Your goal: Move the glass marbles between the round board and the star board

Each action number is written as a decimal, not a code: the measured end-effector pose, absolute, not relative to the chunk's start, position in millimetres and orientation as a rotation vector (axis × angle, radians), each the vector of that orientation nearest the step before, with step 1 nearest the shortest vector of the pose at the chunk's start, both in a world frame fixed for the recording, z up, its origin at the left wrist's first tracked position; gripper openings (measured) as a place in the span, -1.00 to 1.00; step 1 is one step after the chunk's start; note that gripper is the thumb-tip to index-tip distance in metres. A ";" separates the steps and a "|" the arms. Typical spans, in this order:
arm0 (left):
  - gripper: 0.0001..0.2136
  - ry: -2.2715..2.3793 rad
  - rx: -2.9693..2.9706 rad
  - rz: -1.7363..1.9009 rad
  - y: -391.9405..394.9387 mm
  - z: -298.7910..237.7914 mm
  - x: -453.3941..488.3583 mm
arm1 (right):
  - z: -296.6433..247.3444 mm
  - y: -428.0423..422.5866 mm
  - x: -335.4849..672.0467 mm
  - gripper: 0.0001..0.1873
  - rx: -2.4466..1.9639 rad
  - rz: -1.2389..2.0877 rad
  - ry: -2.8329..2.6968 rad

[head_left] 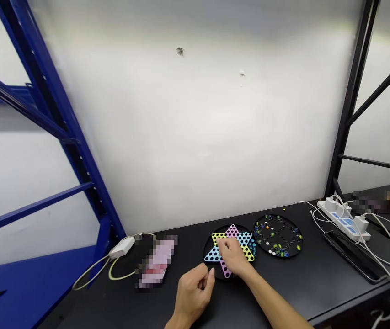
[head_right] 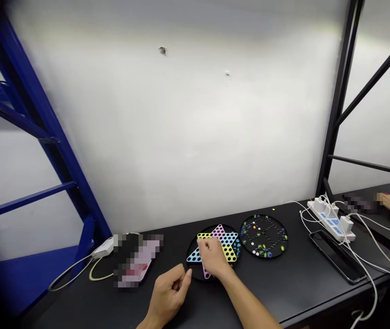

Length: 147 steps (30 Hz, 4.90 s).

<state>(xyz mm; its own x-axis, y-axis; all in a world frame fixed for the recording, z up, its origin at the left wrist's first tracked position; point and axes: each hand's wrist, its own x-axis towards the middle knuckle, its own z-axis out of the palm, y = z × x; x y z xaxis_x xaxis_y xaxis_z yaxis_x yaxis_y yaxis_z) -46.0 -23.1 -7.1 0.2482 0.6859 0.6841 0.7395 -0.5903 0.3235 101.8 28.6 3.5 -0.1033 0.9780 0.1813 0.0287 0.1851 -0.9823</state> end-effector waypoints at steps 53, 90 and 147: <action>-0.62 -1.225 -2.388 -1.389 -23.1 -3.1 -44.2 | -13.5 8.4 76.1 -0.84 -1.253 -0.077 -2.445; -0.65 -1.531 -2.709 -1.081 -24.0 -5.4 -37.2 | -7.3 46.9 384.1 -0.70 -2.163 0.331 -1.934; -0.66 -1.535 -2.762 -1.042 -24.6 -8.3 -37.6 | -7.8 -0.5 325.8 -0.61 -1.346 0.992 -1.013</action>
<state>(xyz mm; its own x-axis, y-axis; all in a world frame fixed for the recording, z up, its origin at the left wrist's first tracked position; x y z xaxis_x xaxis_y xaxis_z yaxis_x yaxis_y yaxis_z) -37.6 -24.6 -8.3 0.3838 0.8171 0.4302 0.7013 -0.5610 0.4398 325.8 -0.5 -7.8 0.2768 0.9609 0.0004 0.0205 -0.0055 -0.9998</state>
